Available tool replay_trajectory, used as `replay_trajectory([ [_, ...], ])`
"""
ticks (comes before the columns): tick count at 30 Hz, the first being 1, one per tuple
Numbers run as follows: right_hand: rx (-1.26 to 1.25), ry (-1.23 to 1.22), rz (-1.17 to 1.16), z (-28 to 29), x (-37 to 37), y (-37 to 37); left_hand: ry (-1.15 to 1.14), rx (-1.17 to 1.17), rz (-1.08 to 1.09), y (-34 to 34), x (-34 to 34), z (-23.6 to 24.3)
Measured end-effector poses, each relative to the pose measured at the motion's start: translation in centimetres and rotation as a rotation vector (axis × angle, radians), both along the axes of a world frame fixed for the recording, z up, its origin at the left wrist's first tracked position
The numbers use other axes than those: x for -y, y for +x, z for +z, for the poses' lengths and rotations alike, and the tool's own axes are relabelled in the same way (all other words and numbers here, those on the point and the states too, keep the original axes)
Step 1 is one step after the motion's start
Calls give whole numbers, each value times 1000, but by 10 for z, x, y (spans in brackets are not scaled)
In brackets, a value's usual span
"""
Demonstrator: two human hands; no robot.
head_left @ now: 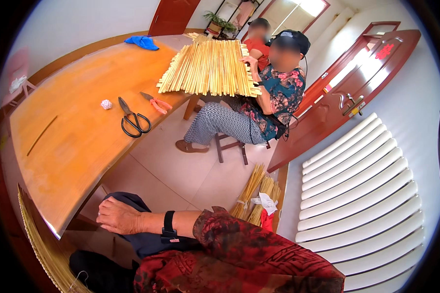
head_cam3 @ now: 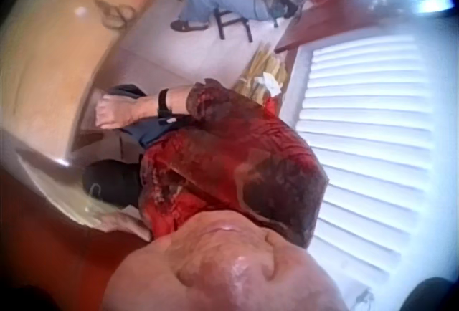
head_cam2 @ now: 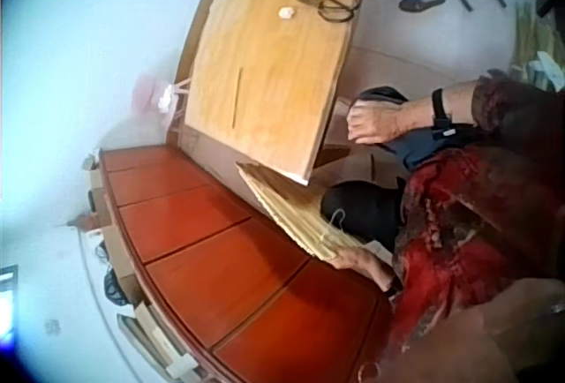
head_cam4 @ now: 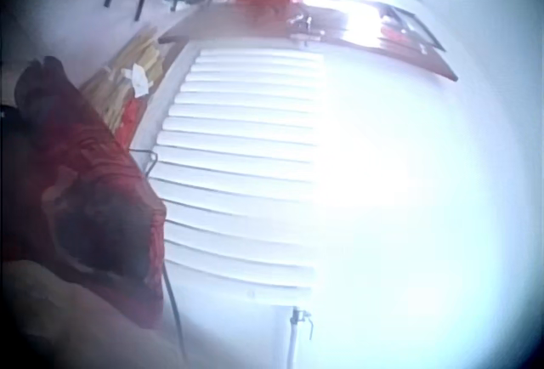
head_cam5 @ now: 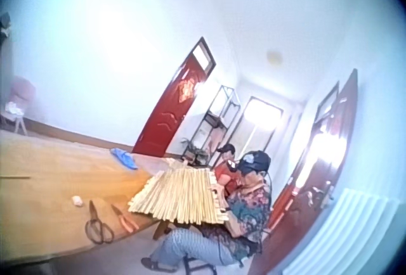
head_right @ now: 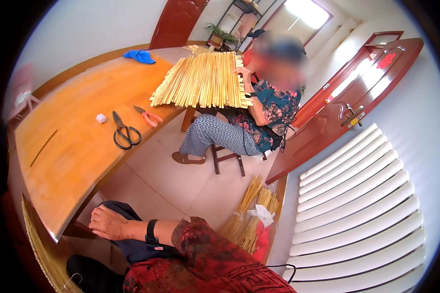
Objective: The person is weaving a mat using wooden slats and white thread by hand. The person weaves the thread through the slats one by one and pulls the thread tight to secure them together.
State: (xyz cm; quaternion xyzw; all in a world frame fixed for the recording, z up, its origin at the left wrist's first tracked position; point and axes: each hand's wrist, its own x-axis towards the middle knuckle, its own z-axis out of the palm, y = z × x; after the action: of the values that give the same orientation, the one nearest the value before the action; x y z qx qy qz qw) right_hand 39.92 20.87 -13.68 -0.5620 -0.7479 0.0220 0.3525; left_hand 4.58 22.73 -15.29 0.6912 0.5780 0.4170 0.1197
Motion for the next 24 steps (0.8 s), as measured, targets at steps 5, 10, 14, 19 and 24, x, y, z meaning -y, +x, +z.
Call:
replay_trajectory([
  [5,68,15,-13,-2,-3,-4,-3,-28,10,-1,-7,-9],
  [10,90,-3,20,-3,-12,-6,104,-191,106,-17,-13,-20],
  [14,76,7,89,-5,-28,-17,118,-337,196,-42,-19,-37],
  [19,31,-20,92,1,-22,-13,-251,770,235,-10,-27,-14],
  [24,128,-84,145,14,-24,-23,59,374,81,-4,-20,31],
])
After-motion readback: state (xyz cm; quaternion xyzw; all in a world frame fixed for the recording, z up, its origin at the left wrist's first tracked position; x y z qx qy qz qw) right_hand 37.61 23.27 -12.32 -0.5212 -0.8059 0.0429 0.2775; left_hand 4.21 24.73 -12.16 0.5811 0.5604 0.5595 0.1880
